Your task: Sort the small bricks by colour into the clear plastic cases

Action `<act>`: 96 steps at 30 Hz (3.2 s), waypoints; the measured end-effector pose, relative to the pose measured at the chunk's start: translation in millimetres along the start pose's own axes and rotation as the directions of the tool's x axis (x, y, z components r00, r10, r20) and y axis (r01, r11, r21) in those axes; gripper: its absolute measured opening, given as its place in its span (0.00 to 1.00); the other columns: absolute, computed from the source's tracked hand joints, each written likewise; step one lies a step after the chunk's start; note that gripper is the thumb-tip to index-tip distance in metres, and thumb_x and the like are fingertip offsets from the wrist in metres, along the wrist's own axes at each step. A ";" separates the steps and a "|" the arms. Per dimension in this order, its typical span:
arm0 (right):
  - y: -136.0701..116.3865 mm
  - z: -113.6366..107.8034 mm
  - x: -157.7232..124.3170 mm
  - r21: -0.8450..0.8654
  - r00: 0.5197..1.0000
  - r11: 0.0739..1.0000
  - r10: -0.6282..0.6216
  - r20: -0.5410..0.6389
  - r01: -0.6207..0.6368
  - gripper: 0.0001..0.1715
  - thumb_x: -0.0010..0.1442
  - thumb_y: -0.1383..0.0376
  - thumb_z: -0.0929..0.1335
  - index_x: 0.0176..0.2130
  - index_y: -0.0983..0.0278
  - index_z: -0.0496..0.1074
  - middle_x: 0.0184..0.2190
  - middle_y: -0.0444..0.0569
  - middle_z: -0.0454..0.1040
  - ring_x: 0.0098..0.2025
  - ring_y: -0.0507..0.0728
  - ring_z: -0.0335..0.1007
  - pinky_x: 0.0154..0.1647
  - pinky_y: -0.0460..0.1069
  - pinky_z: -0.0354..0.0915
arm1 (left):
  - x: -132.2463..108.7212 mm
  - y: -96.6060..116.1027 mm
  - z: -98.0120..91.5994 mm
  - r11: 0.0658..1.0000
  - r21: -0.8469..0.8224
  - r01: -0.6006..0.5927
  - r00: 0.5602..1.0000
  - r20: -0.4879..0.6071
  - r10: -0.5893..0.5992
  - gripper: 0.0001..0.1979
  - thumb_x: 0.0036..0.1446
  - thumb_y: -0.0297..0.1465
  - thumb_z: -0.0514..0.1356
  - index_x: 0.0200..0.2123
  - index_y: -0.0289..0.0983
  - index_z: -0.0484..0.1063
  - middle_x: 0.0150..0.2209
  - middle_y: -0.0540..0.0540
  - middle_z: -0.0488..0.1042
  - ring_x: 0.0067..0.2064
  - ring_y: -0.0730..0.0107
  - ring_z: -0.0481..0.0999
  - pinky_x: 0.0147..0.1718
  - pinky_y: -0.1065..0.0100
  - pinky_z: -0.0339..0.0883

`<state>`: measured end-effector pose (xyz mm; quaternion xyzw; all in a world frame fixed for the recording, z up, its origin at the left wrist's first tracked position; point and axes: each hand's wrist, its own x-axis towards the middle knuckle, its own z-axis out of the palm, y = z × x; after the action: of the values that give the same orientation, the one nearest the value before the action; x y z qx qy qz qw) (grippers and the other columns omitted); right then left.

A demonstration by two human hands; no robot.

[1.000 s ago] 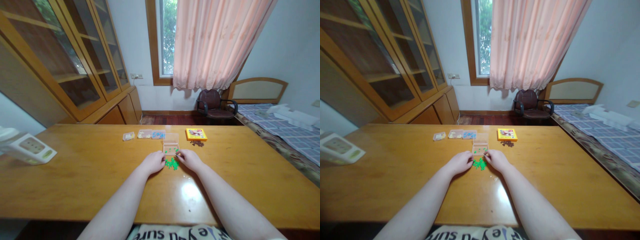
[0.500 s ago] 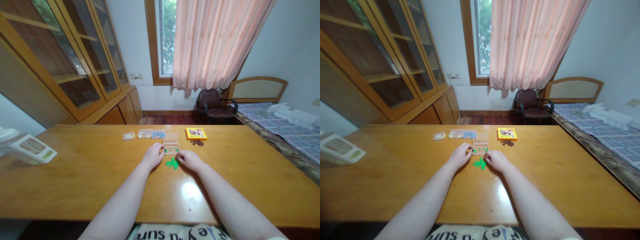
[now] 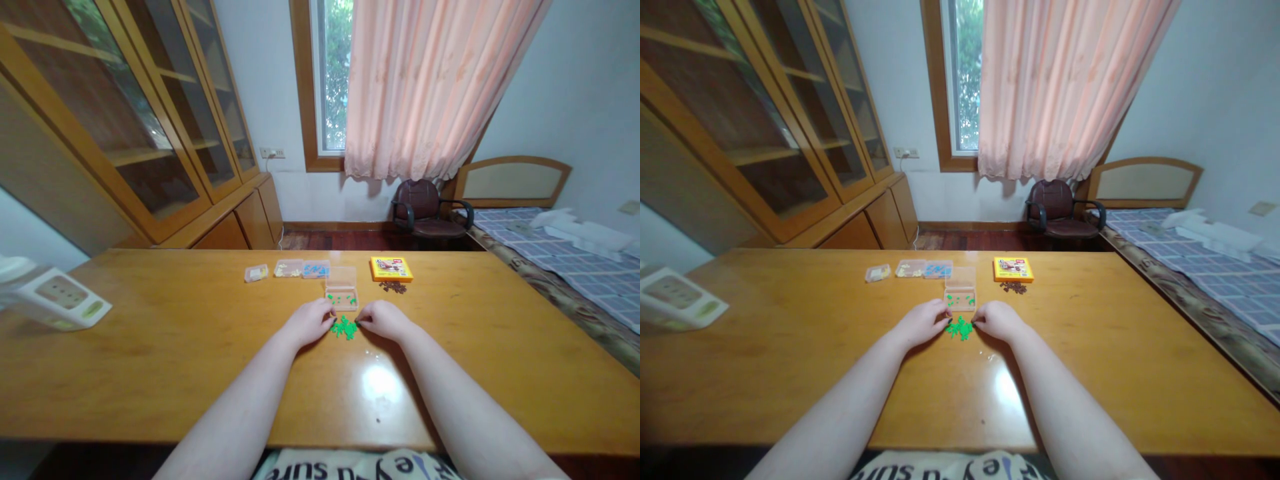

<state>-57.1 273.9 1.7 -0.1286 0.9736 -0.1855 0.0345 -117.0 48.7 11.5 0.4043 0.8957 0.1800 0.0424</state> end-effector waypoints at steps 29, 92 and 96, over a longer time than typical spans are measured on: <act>-3.7 16.1 7.9 0.165 0.976 0.985 0.082 -0.204 -0.048 0.15 0.61 0.61 0.63 0.42 0.60 0.76 0.37 0.48 0.78 0.37 0.55 0.73 0.38 0.47 0.63 | 2.2 -1.1 7.3 0.997 0.079 0.015 0.999 0.040 -0.019 0.12 0.59 0.29 0.52 0.40 0.43 0.74 0.41 0.47 0.72 0.40 0.66 0.73 0.40 0.68 0.66; -13.6 10.0 5.8 -0.136 0.997 0.990 0.023 -0.074 -0.033 0.14 0.62 0.62 0.62 0.36 0.61 0.76 0.34 0.49 0.77 0.35 0.54 0.72 0.34 0.45 0.58 | 0.9 4.7 4.8 1.000 -0.015 0.020 0.992 0.127 -0.018 0.05 0.55 0.29 0.56 0.35 0.39 0.71 0.38 0.47 0.72 0.39 0.66 0.72 0.38 0.69 0.64; -10.7 10.6 5.5 -0.074 0.990 0.996 0.034 -0.136 -0.045 0.14 0.62 0.61 0.62 0.38 0.61 0.76 0.36 0.49 0.77 0.37 0.53 0.72 0.36 0.45 0.59 | 1.5 3.0 6.7 1.000 -0.008 0.002 0.995 0.102 -0.001 0.04 0.55 0.28 0.56 0.34 0.39 0.70 0.36 0.48 0.72 0.38 0.67 0.72 0.37 0.69 0.64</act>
<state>-58.6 259.2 -4.3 -0.0976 0.9824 -0.1557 -0.0326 -114.4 53.5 6.4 0.4121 0.8920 0.1627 0.0898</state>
